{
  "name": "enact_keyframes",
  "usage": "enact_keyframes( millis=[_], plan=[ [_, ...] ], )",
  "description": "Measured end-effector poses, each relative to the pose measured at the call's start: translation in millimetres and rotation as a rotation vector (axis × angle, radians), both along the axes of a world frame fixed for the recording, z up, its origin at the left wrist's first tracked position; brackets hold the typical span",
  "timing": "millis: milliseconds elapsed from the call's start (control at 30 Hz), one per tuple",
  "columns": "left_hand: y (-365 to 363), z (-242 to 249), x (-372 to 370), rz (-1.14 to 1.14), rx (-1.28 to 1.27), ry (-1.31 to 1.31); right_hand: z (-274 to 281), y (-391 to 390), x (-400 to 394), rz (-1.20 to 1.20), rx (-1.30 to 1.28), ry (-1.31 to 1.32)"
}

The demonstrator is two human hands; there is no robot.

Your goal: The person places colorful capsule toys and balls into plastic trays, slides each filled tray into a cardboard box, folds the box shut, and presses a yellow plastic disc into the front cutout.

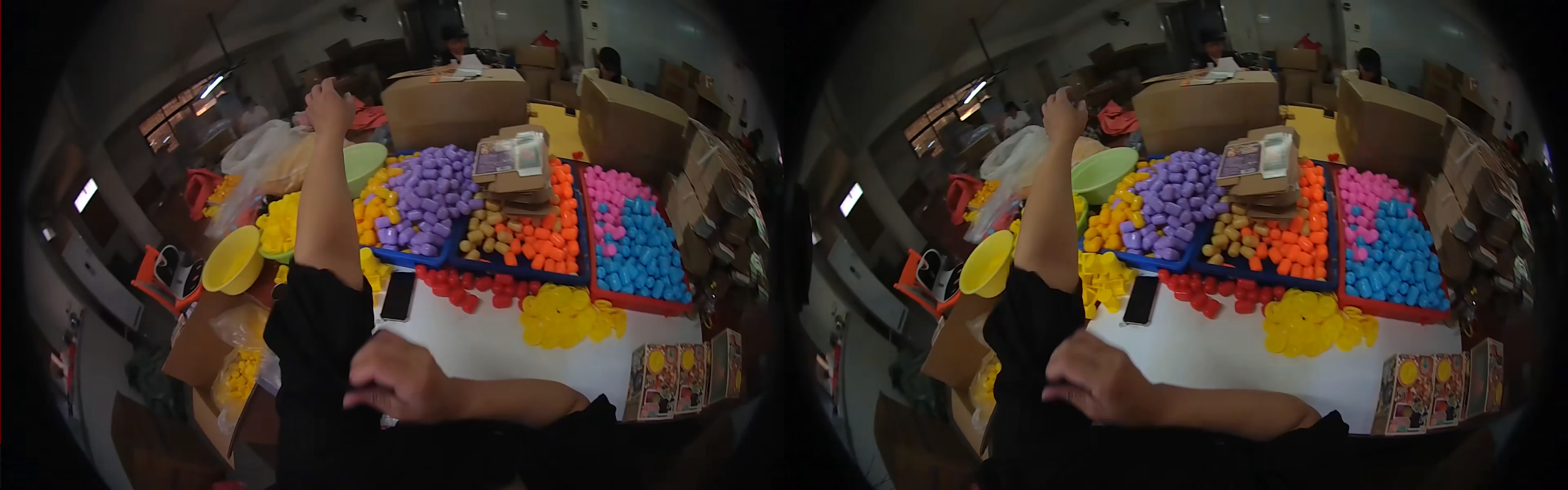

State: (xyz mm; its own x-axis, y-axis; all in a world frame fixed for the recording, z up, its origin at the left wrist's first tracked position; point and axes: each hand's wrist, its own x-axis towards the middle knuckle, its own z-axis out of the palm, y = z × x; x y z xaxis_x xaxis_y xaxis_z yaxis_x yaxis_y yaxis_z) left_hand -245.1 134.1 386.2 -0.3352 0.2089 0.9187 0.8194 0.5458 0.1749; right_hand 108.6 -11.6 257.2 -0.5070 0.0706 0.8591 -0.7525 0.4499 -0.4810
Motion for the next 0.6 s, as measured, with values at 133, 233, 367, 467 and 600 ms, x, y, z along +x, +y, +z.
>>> enact_keyframes(
  millis=[133, 233, 367, 467, 600],
  plan=[
    [-64, 16, -66, 0.045, 0.656, -0.450, -21, -9, 15, 0.490, -0.030, -0.229],
    [-103, 26, -85, -0.510, 1.527, -0.685, -72, -1, 9, 0.880, -0.194, -0.935],
    [-123, 12, -76, -0.243, 1.781, -0.870, -43, -6, -11, 0.439, -0.379, -0.830],
    [-113, 6, -91, -0.249, 1.758, -0.858, -40, -21, -18, 0.387, -0.176, -0.664],
    [-124, 1, -47, 0.082, 0.742, -0.335, -49, -21, 1, 0.757, 0.312, -0.546]
  ],
)
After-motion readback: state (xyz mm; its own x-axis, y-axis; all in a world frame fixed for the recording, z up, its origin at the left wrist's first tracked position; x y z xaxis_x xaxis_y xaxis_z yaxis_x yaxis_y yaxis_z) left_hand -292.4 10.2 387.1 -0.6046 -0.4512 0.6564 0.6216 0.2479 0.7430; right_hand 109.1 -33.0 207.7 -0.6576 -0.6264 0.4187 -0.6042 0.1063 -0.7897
